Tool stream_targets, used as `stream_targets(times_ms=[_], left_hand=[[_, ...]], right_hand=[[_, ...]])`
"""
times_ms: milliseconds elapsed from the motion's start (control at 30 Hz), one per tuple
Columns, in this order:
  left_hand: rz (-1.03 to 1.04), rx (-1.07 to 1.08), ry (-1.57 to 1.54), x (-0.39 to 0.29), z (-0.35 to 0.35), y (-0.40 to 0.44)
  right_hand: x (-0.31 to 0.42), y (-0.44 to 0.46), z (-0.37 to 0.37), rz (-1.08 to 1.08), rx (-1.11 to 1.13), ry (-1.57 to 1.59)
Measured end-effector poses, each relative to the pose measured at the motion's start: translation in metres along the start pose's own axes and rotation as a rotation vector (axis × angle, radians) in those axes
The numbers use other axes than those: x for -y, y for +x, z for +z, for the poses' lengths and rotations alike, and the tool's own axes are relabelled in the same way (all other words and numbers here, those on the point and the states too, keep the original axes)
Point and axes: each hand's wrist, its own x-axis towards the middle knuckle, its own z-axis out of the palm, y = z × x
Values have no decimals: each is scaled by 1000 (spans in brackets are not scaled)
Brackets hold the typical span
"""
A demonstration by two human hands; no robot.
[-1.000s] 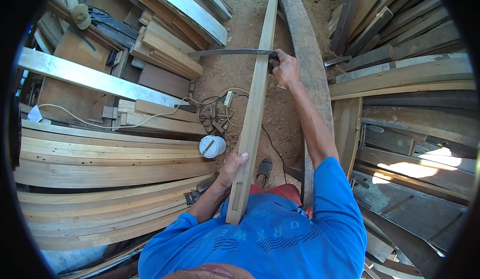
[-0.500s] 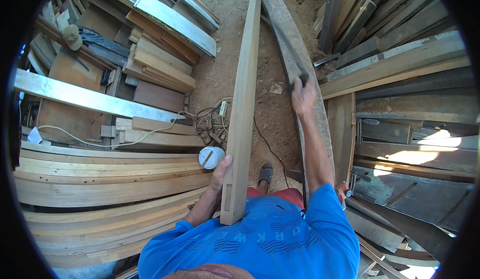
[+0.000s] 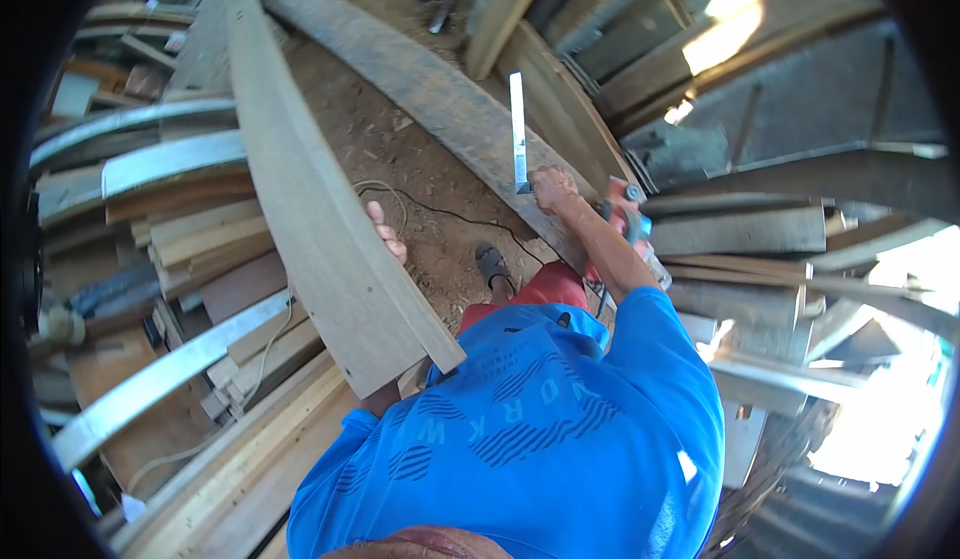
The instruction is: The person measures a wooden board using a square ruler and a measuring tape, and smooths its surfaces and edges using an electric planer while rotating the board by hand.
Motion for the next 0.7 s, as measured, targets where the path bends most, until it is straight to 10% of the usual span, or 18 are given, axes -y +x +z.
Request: stream_targets(times_ms=[200,600,700], left_hand=[[-635,89,-116,-25,-35,65],[-624,416,-161,20,35,111],[-355,488,-195,44,42,108]], right_hand=[[-52,-85,-26,132,-589,269],[-86,-283,17,903,-1018,467],[-87,-305,68,1084,-1152,531]])
